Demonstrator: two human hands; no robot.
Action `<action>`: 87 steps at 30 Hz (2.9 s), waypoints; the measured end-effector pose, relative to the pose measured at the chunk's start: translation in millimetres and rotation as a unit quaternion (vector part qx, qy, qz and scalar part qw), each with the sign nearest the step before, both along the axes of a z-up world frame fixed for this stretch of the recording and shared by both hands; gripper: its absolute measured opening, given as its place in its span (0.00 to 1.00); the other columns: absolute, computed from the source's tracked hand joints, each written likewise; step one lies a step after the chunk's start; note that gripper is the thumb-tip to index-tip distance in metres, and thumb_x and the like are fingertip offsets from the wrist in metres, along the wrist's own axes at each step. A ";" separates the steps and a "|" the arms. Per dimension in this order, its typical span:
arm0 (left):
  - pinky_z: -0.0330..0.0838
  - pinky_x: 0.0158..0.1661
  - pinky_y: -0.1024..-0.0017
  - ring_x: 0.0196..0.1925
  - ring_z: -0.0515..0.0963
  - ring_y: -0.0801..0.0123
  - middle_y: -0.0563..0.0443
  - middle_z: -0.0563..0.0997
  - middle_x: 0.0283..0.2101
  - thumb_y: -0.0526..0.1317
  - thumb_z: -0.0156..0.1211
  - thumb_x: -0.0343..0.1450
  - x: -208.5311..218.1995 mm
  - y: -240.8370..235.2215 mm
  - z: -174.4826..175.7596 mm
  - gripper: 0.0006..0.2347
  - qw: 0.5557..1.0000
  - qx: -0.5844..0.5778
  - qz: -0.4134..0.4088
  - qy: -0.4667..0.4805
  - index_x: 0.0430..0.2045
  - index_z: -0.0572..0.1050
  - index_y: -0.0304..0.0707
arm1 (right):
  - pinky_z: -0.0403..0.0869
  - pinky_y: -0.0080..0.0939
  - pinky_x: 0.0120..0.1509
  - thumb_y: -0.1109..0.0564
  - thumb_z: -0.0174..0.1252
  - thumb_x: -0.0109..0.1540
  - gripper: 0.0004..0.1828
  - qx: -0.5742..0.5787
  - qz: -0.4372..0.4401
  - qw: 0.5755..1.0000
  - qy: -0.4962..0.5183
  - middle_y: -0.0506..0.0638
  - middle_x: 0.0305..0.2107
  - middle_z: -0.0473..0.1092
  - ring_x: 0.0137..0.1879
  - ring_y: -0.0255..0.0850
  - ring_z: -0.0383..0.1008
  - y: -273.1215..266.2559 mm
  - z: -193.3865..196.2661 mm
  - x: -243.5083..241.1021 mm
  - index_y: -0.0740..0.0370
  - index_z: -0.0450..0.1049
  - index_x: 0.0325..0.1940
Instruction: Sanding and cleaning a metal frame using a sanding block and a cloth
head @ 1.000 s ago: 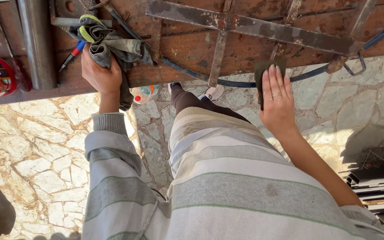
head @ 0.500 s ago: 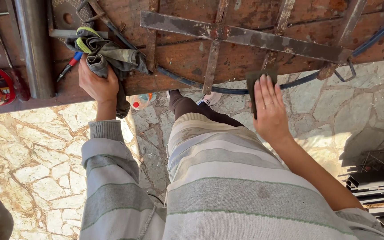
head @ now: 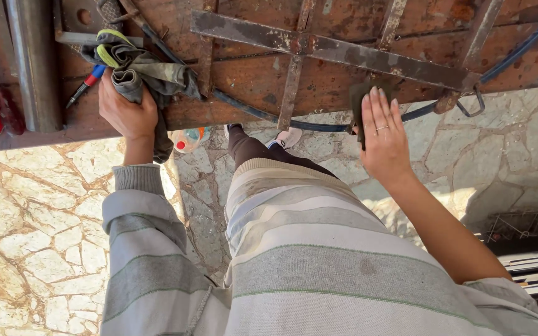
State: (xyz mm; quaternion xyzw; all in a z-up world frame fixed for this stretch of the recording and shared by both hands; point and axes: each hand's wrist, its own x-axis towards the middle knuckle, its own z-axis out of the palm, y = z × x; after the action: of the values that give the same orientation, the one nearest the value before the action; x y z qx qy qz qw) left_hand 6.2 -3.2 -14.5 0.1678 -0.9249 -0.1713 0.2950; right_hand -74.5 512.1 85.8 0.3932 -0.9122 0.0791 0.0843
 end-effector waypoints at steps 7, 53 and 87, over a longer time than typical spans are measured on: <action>0.75 0.38 0.51 0.39 0.80 0.39 0.32 0.80 0.41 0.41 0.59 0.71 -1.7 10.3 18.2 0.20 0.999 -0.023 -0.012 -0.026 0.53 0.69 0.24 | 0.57 0.56 0.81 0.57 0.46 0.70 0.29 0.084 0.025 0.991 -0.105 0.67 0.71 0.57 0.77 0.58 0.58 10.4 16.9 46.3 0.75 0.59 0.74; 0.71 0.32 0.53 0.35 0.78 0.41 0.36 0.79 0.36 0.43 0.59 0.68 -5.1 12.2 23.5 0.20 0.999 -0.008 -0.002 -0.033 0.51 0.71 0.29 | 0.57 0.58 0.81 0.53 0.49 0.72 0.30 0.062 0.087 0.986 -0.126 0.69 0.70 0.57 0.77 0.59 0.58 13.9 25.3 30.4 0.77 0.59 0.73; 0.74 0.34 0.55 0.38 0.80 0.45 0.40 0.80 0.38 0.41 0.61 0.67 -5.1 12.5 26.7 0.19 1.000 0.000 -0.001 -0.027 0.50 0.71 0.30 | 0.49 0.64 0.83 0.62 0.53 0.72 0.32 0.030 -0.025 0.989 -0.144 0.70 0.73 0.51 0.79 0.63 0.51 -12.8 20.9 9.2 0.77 0.50 0.77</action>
State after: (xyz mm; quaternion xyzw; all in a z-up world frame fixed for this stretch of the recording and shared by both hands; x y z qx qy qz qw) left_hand 1.1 9.3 12.2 0.1714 -0.9326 -0.1668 0.2701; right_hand -65.3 499.4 106.7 0.3571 -0.9263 0.1049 -0.0577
